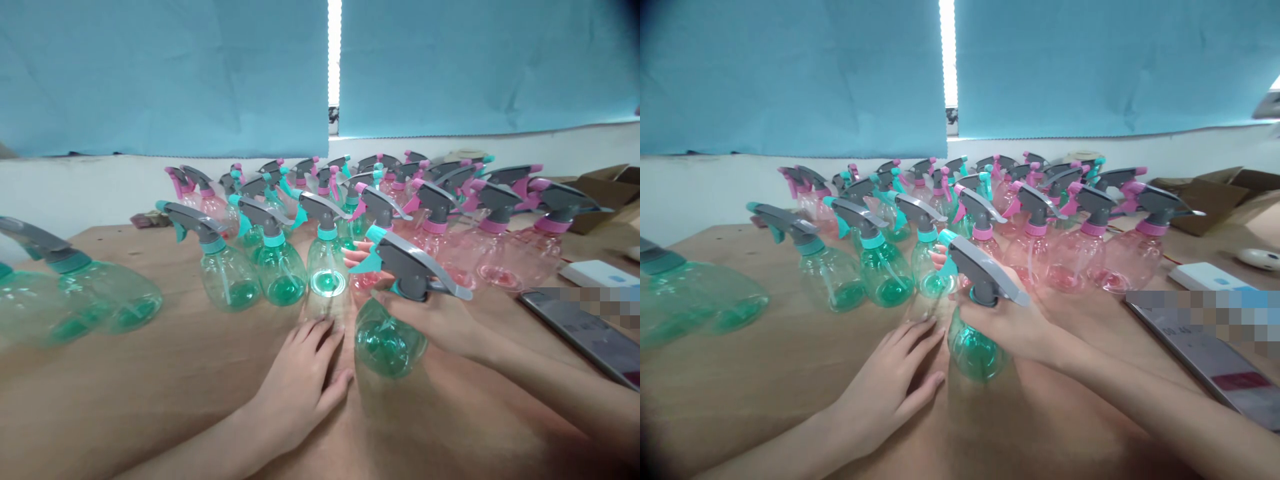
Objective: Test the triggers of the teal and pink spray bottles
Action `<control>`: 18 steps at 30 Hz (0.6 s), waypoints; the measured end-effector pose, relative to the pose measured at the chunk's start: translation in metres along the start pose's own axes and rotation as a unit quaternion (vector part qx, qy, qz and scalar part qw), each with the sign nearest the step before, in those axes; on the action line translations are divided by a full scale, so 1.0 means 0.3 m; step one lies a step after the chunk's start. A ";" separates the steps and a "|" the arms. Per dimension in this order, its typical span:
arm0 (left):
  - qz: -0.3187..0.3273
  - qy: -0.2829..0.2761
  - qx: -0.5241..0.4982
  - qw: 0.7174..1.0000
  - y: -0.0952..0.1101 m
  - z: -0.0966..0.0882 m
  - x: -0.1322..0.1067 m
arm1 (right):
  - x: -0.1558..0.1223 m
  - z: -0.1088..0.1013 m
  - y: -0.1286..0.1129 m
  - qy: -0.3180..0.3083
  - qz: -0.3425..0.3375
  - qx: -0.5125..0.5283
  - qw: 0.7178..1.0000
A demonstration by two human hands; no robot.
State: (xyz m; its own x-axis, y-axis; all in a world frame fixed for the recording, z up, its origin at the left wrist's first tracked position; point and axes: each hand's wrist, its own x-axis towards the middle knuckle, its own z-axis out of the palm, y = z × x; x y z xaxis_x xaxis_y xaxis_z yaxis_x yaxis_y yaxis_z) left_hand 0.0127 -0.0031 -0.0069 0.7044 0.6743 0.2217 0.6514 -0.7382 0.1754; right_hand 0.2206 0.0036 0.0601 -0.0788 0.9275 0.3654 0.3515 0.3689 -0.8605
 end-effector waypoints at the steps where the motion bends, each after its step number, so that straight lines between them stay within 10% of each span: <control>1: 0.001 -0.001 0.000 1.000 -0.001 0.001 0.000 | 0.000 0.000 0.003 0.000 0.005 -0.001 1.000; 18: 0.001 0.011 -0.017 1.000 0.001 -0.003 0.004 | -0.007 -0.010 0.031 -0.004 0.011 -0.042 0.999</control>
State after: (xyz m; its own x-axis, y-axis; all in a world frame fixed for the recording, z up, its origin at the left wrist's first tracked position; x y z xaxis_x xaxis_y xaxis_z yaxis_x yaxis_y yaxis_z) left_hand 0.0135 -0.0027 -0.0057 0.6994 0.6718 0.2438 0.6391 -0.7406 0.2074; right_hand 0.2269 0.0048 0.0525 -0.0773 0.9356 0.3446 0.4308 0.3430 -0.8347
